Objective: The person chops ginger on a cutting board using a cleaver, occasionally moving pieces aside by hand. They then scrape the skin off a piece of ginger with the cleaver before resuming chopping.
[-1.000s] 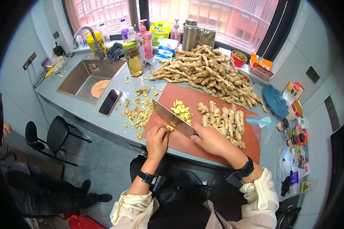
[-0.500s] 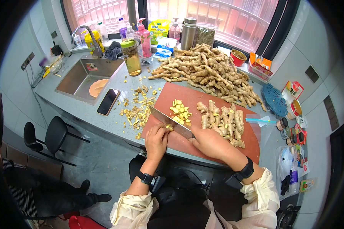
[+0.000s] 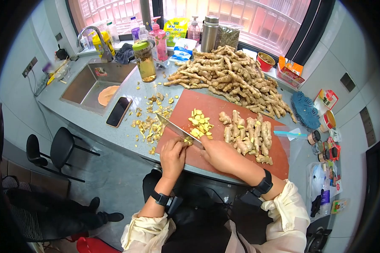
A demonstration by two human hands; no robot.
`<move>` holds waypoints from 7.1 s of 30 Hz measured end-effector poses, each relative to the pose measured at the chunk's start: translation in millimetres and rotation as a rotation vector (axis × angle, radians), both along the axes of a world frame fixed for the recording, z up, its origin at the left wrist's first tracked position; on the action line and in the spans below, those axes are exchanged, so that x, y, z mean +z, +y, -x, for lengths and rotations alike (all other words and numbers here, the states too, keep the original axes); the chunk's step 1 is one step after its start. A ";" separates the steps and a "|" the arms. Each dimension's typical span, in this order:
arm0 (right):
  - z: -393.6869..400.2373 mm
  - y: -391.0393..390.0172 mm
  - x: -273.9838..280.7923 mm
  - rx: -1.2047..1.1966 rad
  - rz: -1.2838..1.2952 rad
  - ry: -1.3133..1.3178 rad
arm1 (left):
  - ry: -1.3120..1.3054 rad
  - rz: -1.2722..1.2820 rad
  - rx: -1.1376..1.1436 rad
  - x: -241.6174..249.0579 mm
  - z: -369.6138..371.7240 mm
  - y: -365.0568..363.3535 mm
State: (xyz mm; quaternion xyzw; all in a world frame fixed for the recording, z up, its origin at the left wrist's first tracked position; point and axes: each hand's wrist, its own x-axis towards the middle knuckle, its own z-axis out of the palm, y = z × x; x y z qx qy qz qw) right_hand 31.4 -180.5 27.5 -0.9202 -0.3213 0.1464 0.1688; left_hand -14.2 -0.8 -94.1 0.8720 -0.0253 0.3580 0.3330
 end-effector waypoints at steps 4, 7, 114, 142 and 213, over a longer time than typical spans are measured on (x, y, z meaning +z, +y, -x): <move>3.8 -25.9 15.0 0.043 0.060 0.048 | 0.009 0.004 -0.001 -0.3 -0.3 0.7; 6.6 -27.8 15.0 0.033 0.089 0.067 | 0.008 0.014 0.000 -0.9 -0.2 -0.2; 10.7 -33.5 25.0 -0.013 0.012 0.081 | -0.038 0.055 -0.006 -5.8 -0.7 -1.2; -1.9 -10.7 7.0 0.018 -0.050 0.122 | -0.021 0.071 -0.018 -2.2 0.0 -0.2; 13.0 -24.6 19.6 -0.054 0.000 0.136 | -0.006 0.108 -0.014 -4.0 0.8 -0.7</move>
